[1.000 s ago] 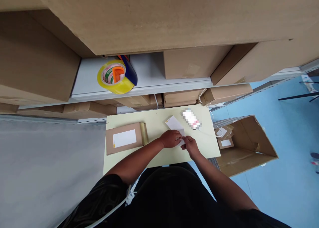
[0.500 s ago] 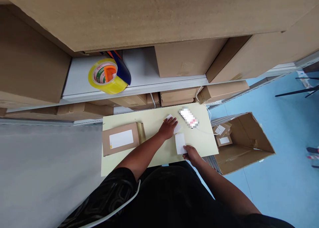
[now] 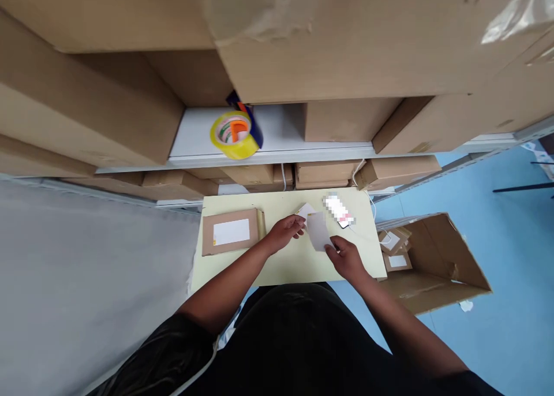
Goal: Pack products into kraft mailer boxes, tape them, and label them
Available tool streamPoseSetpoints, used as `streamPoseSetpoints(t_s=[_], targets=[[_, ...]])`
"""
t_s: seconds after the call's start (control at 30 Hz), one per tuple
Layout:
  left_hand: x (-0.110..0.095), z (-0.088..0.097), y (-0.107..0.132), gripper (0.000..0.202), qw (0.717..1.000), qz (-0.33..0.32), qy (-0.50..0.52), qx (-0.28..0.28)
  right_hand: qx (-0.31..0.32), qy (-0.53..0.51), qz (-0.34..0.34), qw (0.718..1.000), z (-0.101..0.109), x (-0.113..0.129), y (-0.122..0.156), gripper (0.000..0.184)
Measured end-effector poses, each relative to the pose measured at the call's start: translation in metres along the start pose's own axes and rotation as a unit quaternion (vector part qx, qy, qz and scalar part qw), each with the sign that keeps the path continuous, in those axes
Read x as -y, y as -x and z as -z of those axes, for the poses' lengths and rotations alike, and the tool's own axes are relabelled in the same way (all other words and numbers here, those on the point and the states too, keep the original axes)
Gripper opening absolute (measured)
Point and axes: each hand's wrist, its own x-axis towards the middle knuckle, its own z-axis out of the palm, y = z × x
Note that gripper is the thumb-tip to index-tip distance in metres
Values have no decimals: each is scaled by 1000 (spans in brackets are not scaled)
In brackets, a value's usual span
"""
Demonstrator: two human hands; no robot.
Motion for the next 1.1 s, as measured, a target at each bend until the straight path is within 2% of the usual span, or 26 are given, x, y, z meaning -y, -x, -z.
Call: streamPoseSetpoints(t_s=[0.07,0.13,0.2,0.33,0.5,0.57,0.6,0.67,0.7,0.77,0.83,0.9,0.97,1.03,1.1], targets=[[-14,14,30,47,996,1,86,-31,-22,56,124,990,4,26,-11,17],[-28,27,59,50,987,1,151,-54,-55,97,237,965,3,47,-19,17],[-39,40,89,53,978,0,203,-52,-89,140,317,934,-2,66,-24,17],[-51,67,141,54,962,-17,269,-41,-120,206,393,888,-24,102,-28,22],[-47,103,188,43,954,-40,286,-80,-119,195,447,865,-63,148,-17,26],[-43,116,202,36,955,-56,277,-93,-130,164,426,880,-79,162,-9,26],[-42,122,209,34,955,-68,272,-101,-143,135,395,897,-87,167,-5,27],[-39,132,221,34,955,-94,257,-116,-160,32,296,941,-103,177,4,34],[-38,137,227,35,955,-110,245,-126,-144,-41,239,959,-111,182,8,37],[-36,143,237,37,956,-144,210,-146,-50,-199,135,969,-126,194,15,43],[-34,147,244,38,959,-169,169,-155,48,-313,70,946,-140,210,18,49],[-31,149,248,40,962,-178,142,-148,62,-362,41,929,-152,227,19,51],[-28,151,250,42,966,-179,128,-136,17,-372,36,927,-160,242,17,45],[-25,152,251,45,969,-176,120,-126,-32,-348,54,935,-163,252,14,39],[-26,153,253,47,972,-160,110,-134,-87,-264,110,954,-159,256,12,31]])
